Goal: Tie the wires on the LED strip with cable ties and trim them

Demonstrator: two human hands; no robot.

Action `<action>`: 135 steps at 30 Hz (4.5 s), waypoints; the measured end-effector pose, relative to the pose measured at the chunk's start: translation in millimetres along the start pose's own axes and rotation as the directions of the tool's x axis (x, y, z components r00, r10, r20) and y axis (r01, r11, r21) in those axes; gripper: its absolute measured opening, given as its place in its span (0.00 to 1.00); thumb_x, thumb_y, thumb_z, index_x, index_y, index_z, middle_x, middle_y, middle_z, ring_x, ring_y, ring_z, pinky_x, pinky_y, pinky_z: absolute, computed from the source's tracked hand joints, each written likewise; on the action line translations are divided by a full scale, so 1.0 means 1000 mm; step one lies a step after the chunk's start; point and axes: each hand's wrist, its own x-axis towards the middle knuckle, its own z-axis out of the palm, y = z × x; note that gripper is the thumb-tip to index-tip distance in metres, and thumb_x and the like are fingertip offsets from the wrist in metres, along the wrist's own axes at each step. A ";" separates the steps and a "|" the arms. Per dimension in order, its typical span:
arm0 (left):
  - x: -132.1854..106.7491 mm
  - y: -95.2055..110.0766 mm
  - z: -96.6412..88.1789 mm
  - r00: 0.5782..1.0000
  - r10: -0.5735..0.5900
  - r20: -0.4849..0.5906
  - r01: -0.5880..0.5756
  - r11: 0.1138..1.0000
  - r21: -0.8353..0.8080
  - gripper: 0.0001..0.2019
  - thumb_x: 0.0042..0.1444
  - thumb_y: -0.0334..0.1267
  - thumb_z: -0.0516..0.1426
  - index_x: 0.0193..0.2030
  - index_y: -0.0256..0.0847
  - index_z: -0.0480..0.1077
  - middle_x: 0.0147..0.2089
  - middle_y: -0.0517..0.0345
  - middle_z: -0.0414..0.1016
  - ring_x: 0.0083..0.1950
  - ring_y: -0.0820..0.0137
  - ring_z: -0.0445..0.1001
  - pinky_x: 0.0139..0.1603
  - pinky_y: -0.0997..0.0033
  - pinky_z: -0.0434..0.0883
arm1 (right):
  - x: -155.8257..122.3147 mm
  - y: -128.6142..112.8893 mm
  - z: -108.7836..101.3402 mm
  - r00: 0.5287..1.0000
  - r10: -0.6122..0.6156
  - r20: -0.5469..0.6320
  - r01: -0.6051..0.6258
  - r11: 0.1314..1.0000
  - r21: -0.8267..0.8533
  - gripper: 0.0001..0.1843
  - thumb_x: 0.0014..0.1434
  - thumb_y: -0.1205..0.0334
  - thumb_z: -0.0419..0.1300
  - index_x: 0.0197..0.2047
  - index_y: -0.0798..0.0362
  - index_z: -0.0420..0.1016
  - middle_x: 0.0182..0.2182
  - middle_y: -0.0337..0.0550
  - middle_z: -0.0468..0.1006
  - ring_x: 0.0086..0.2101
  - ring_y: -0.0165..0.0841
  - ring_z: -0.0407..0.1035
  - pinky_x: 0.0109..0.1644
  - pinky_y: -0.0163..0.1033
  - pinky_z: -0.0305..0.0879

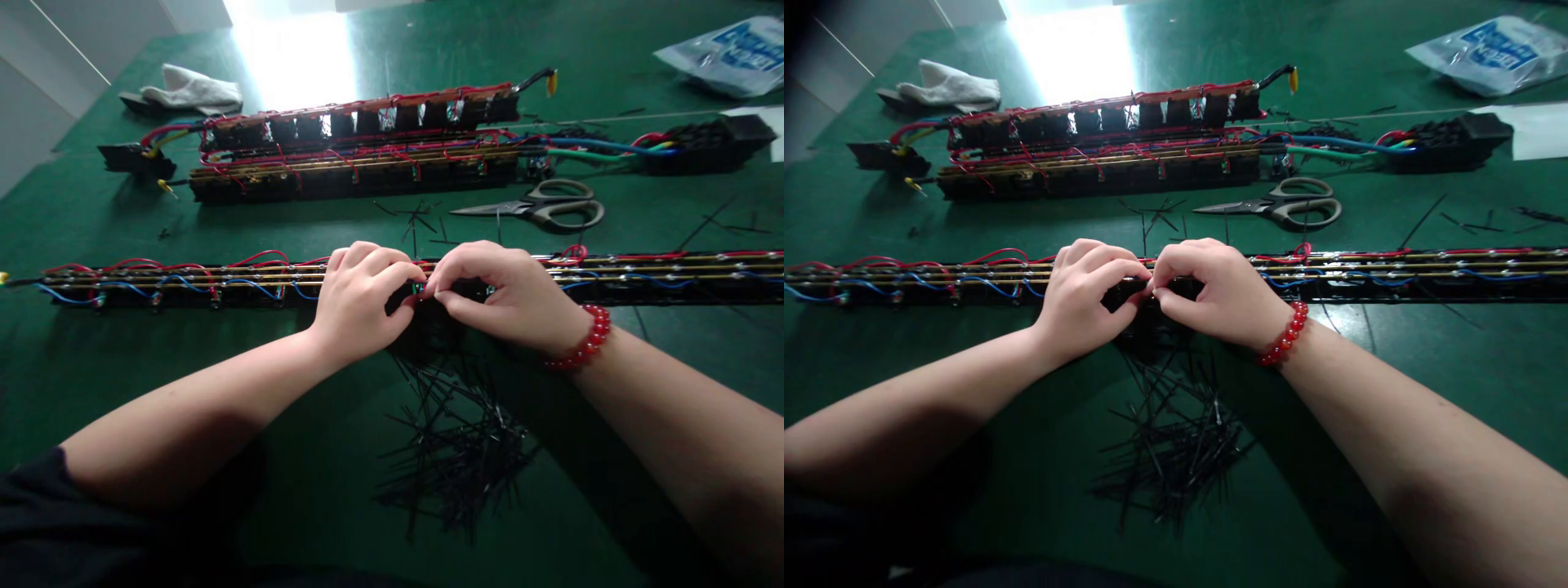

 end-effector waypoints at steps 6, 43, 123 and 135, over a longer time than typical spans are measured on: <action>0.000 0.001 0.000 1.000 -0.013 0.000 0.013 1.000 -0.001 0.07 0.60 0.36 0.61 0.45 0.49 0.77 0.50 0.63 0.81 0.55 0.63 0.70 0.56 0.59 0.61 | 0.001 0.000 0.001 1.000 -0.009 0.005 0.009 1.000 -0.001 0.05 0.58 0.68 0.60 0.33 0.52 0.77 0.32 0.42 0.82 0.35 0.35 0.75 0.44 0.44 0.69; -0.002 -0.005 0.000 0.998 0.064 0.028 -0.066 0.997 0.051 0.08 0.65 0.35 0.58 0.48 0.49 0.76 0.52 0.60 0.81 0.55 0.62 0.70 0.55 0.58 0.62 | -0.002 -0.002 0.001 0.999 -0.034 0.019 0.035 0.997 -0.070 0.03 0.56 0.66 0.60 0.34 0.49 0.75 0.34 0.43 0.81 0.38 0.39 0.74 0.48 0.47 0.67; -0.002 -0.019 0.001 0.970 0.244 -0.007 -0.244 0.970 -0.003 0.06 0.66 0.38 0.59 0.42 0.47 0.79 0.51 0.60 0.82 0.48 0.65 0.74 0.50 0.61 0.66 | 0.002 -0.013 -0.014 0.994 0.058 -0.091 -0.064 0.996 -0.063 0.06 0.66 0.63 0.56 0.38 0.49 0.74 0.33 0.40 0.79 0.35 0.32 0.73 0.41 0.41 0.68; -0.004 -0.019 0.003 0.914 0.406 -0.004 -0.404 0.911 0.077 0.11 0.66 0.32 0.57 0.49 0.50 0.78 0.53 0.57 0.79 0.54 0.65 0.72 0.55 0.61 0.66 | -0.013 0.075 -0.096 0.612 0.703 -0.363 -0.762 0.402 -0.508 0.25 0.66 0.63 0.55 0.64 0.56 0.72 0.56 0.61 0.79 0.50 0.45 0.73 0.51 0.48 0.64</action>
